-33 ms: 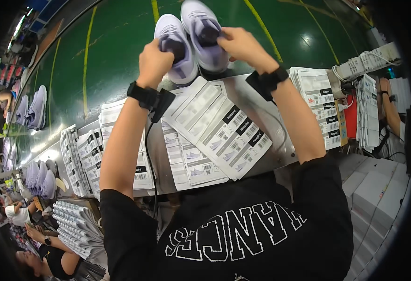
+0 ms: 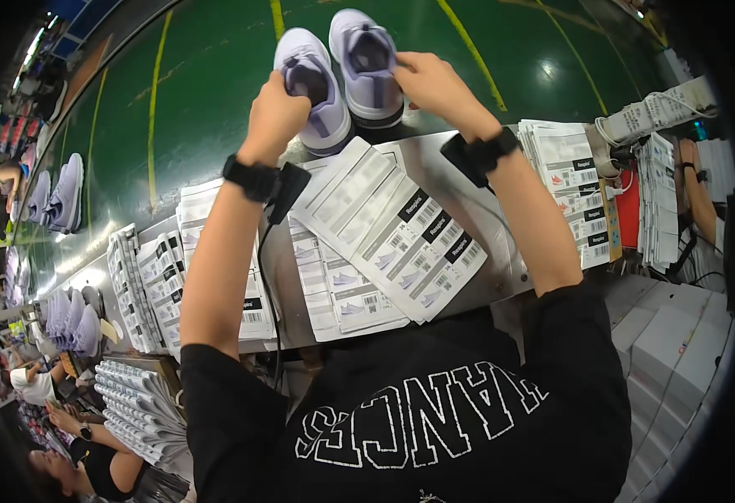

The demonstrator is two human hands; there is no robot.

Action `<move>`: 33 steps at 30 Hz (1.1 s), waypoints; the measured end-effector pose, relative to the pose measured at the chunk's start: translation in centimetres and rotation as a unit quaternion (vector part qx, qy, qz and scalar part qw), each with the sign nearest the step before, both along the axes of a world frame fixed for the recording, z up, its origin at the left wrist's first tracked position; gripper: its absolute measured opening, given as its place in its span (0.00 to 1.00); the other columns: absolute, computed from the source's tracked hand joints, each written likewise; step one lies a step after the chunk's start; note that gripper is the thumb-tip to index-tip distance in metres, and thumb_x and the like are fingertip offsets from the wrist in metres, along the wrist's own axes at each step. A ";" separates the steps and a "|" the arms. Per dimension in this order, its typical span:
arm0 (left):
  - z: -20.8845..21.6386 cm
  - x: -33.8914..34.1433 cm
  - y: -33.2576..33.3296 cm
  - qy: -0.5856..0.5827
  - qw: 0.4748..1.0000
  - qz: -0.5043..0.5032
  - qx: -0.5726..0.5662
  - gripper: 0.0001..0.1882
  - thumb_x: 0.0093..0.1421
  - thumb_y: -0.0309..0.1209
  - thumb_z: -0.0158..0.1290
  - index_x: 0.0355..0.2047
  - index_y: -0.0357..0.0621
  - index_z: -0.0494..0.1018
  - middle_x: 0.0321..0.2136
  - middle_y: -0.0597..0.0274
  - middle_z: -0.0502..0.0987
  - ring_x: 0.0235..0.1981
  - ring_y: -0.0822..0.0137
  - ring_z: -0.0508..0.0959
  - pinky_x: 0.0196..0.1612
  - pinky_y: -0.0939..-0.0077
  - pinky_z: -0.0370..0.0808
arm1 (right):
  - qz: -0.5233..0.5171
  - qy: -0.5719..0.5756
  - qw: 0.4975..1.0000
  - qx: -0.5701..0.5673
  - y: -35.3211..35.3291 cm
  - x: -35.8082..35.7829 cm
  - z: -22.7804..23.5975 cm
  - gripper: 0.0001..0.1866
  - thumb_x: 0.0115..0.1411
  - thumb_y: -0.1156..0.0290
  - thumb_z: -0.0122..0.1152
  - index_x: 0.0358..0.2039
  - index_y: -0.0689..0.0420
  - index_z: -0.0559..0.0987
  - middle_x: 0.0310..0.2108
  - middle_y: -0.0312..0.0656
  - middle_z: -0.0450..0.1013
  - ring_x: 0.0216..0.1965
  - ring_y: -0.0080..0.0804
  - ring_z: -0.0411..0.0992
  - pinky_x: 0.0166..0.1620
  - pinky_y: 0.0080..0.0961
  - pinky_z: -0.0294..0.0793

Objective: Inspecting shoe quality and matching them with product labels on a conveyor belt.

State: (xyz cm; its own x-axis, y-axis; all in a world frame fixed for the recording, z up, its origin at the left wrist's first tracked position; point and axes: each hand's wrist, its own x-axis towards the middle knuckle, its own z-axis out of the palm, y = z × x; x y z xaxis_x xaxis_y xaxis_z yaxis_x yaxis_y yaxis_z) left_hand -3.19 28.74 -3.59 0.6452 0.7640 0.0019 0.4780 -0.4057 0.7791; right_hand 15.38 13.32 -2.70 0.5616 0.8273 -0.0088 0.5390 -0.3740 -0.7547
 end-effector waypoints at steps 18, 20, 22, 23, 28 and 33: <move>3.0 -26.6 -7.8 0.299 0.941 0.148 0.057 0.22 0.55 0.37 0.54 0.46 0.34 0.72 0.31 0.41 0.77 0.30 0.53 0.79 0.34 0.67 0.73 | 0.183 0.134 0.968 -0.106 -16.4 -12.9 1.3 0.23 0.52 0.69 0.61 0.48 0.63 0.71 0.33 0.45 0.70 0.28 0.34 0.71 0.33 0.27 0.71; 1.9 -26.9 -7.4 0.277 0.942 0.184 0.050 0.21 0.55 0.37 0.54 0.45 0.34 0.72 0.32 0.41 0.77 0.30 0.53 0.79 0.34 0.67 0.73 | 0.197 0.088 0.971 -0.100 -16.6 -13.8 1.5 0.23 0.52 0.69 0.61 0.48 0.63 0.70 0.35 0.45 0.70 0.30 0.36 0.71 0.34 0.29 0.71; 1.3 -26.2 -6.2 0.144 0.961 0.218 0.089 0.22 0.54 0.37 0.55 0.45 0.34 0.72 0.30 0.44 0.77 0.28 0.54 0.78 0.33 0.67 0.73 | 0.174 -0.052 0.977 -0.109 -16.5 -14.7 1.9 0.24 0.52 0.69 0.61 0.49 0.63 0.70 0.40 0.46 0.69 0.37 0.41 0.71 0.38 0.32 0.72; 1.1 -25.7 -5.7 0.141 0.961 0.221 0.090 0.22 0.54 0.37 0.55 0.45 0.34 0.72 0.30 0.44 0.77 0.28 0.54 0.78 0.33 0.67 0.73 | 0.176 -0.056 0.977 -0.107 -16.3 -15.0 2.1 0.24 0.52 0.69 0.61 0.49 0.63 0.70 0.40 0.46 0.69 0.37 0.41 0.71 0.38 0.32 0.72; 0.4 -24.5 -4.0 0.198 0.964 0.128 0.126 0.18 0.50 0.33 0.59 0.39 0.34 0.72 0.21 0.53 0.73 0.22 0.60 0.75 0.27 0.71 0.70 | 0.157 -0.136 0.978 -0.035 -15.9 -16.1 2.7 0.23 0.51 0.69 0.61 0.48 0.63 0.70 0.46 0.47 0.67 0.46 0.44 0.68 0.44 0.32 0.71; 4.8 -24.5 -6.0 -0.094 0.978 0.107 -0.156 0.11 0.53 0.25 0.57 0.35 0.35 0.70 0.29 0.61 0.74 0.30 0.72 0.74 0.32 0.78 0.72 | 0.156 -0.109 0.981 0.027 -16.9 -16.3 3.8 0.22 0.49 0.72 0.62 0.46 0.62 0.71 0.44 0.47 0.70 0.43 0.44 0.70 0.43 0.32 0.72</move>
State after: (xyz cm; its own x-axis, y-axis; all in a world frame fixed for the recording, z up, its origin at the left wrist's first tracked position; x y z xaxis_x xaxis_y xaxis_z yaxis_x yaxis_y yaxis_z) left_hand -27.71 22.79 1.21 0.4817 0.8636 -0.1487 0.3624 -0.0418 0.9311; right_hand -0.88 -3.61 1.15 0.2643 0.9555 0.1309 0.7713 -0.1279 -0.6235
